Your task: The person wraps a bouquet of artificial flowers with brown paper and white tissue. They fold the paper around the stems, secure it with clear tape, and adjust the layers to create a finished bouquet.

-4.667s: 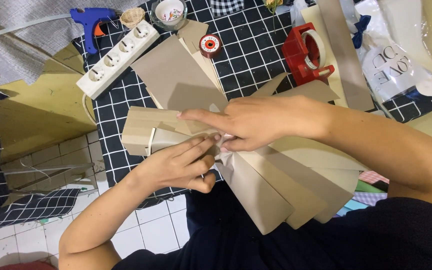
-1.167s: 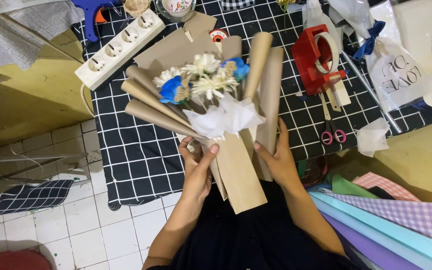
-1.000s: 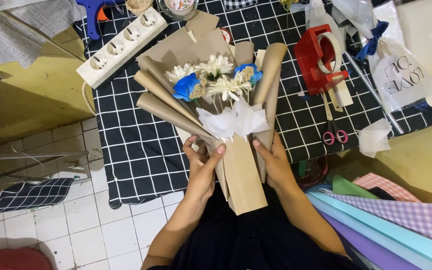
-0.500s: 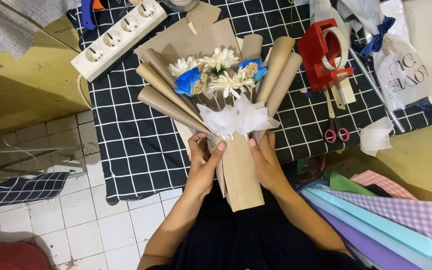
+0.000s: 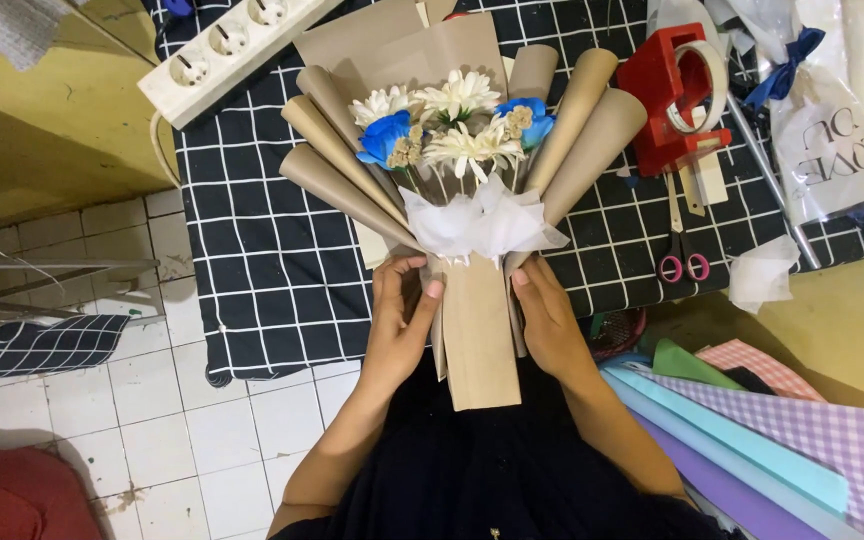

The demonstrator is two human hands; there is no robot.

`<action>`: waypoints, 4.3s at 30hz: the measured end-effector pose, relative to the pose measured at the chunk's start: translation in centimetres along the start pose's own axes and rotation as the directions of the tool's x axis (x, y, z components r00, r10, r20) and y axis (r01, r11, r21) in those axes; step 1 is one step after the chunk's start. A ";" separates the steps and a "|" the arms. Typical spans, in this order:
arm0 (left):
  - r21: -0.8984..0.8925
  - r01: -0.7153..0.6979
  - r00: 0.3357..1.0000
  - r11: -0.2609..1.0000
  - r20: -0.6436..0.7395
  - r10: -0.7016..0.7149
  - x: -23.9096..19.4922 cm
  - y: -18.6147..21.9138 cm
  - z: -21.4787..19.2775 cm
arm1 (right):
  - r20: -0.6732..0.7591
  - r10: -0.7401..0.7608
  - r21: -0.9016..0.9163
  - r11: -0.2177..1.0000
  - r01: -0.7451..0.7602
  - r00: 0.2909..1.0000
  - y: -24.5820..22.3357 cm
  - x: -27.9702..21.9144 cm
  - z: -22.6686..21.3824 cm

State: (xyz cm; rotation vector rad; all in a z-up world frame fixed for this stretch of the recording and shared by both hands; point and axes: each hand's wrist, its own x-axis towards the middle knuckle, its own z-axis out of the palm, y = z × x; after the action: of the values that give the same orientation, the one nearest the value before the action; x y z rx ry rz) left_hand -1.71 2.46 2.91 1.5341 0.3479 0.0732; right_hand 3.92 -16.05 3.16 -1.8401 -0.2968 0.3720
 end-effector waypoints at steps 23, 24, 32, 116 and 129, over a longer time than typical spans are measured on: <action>0.030 -0.086 0.994 0.996 0.071 0.084 0.9 -1.0 -0.2 | 0.079 -0.216 -0.666 0.715 0.213 0.973 -0.1 0.9 -1.8; 0.029 -0.086 0.994 0.996 0.069 0.084 1.0 -1.0 -0.2 | 0.081 -0.216 -0.666 0.715 0.214 0.973 -0.3 0.8 -1.5; 0.008 -0.074 0.994 0.997 0.078 0.073 1.1 -0.7 -0.2 | -0.240 -0.275 -0.380 0.909 0.170 0.931 0.3 -0.1 0.5; 0.691 -0.723 0.548 0.002 0.572 0.611 3.6 2.3 -0.5 | -0.249 -0.399 -0.170 0.915 0.365 0.883 2.5 0.8 0.3; 0.675 -0.734 0.570 0.073 0.555 0.605 3.9 1.7 -0.2 | -0.230 -0.385 -0.151 0.921 0.358 0.894 3.7 0.8 0.0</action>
State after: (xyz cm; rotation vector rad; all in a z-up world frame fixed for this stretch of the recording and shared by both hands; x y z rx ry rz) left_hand 2.25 3.72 3.87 2.6597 -0.6602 0.6416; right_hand 4.68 -16.84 -0.42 -1.8584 -0.4873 -0.1511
